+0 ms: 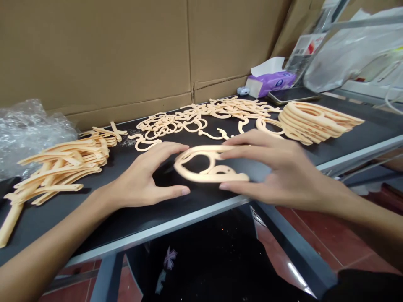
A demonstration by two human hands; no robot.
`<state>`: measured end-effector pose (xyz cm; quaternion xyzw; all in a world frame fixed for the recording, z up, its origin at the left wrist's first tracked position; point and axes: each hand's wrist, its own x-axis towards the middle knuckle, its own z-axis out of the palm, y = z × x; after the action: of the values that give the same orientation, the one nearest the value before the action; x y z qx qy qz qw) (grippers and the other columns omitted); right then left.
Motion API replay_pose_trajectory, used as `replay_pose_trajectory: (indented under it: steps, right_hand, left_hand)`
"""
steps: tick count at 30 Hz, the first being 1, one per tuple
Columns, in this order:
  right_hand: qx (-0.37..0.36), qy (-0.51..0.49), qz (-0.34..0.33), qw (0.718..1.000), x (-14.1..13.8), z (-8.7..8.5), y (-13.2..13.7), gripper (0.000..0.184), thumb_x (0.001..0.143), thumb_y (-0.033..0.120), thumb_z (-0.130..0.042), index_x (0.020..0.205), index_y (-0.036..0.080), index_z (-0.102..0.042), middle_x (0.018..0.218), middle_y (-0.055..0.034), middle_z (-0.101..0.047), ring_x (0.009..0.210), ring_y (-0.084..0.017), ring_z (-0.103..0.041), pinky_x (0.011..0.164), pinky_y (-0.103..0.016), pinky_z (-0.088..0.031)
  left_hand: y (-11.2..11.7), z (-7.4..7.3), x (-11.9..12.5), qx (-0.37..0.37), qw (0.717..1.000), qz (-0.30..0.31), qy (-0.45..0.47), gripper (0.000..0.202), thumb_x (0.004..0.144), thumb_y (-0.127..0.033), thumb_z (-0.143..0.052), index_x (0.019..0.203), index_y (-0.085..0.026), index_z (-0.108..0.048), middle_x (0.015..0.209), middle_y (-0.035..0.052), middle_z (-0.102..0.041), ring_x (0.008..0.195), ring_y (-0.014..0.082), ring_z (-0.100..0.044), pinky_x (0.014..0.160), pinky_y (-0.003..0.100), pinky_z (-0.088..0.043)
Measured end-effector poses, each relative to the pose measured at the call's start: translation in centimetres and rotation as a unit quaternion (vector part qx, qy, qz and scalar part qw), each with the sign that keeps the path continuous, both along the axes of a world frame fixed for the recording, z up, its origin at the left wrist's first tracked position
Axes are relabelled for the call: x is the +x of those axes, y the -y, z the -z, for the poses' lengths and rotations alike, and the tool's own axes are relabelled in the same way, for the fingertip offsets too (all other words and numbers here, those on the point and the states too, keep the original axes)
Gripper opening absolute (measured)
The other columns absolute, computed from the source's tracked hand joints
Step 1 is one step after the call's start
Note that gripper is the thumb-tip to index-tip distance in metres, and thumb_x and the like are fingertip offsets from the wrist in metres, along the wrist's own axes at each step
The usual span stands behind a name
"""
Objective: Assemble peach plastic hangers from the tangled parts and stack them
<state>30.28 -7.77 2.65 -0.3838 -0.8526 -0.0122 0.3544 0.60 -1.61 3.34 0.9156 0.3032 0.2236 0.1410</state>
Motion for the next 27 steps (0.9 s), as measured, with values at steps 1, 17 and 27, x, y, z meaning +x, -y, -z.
replay_pose_trajectory:
  steps: [1,17,27]
  right_hand:
    - [0.038,-0.001,0.036,0.999,1.0,0.1,0.5,0.034,0.088,0.041,-0.081,0.115,0.02,-0.077,0.119,-0.0159,-0.076,0.106,-0.031,-0.074,0.093,-0.05,-0.061]
    - [0.144,0.223,0.528,0.806,9.8,3.2,-2.4,0.07,0.091,0.072,-0.047,0.09,0.011,-0.081,0.086,-0.0213,-0.077,0.096,-0.038,-0.07,0.074,-0.047,-0.042]
    - [0.129,0.219,0.502,0.826,8.2,3.5,-2.8,0.054,0.092,0.056,-0.053,0.109,0.013,-0.079,0.118,-0.0213,-0.075,0.114,-0.042,-0.06,0.088,-0.051,-0.042]
  left_hand:
    - [-0.1,0.1,-0.1,0.01,1.0,-0.001,0.005,0.067,0.086,-0.053,-0.08,0.142,-0.022,-0.061,0.14,0.0124,-0.069,0.125,0.0304,-0.067,0.112,0.042,-0.053]
    - [-1.3,1.1,-0.8,0.059,0.996,-0.032,-0.056,0.052,0.099,-0.047,-0.065,0.142,-0.018,-0.061,0.139,0.0133,-0.064,0.126,0.0277,-0.064,0.113,0.042,-0.051]
    - [-1.2,1.1,-0.9,0.085,0.993,-0.041,-0.074,0.049,0.099,-0.042,-0.062,0.142,-0.018,-0.059,0.139,0.0137,-0.063,0.125,0.0272,-0.063,0.111,0.041,-0.052]
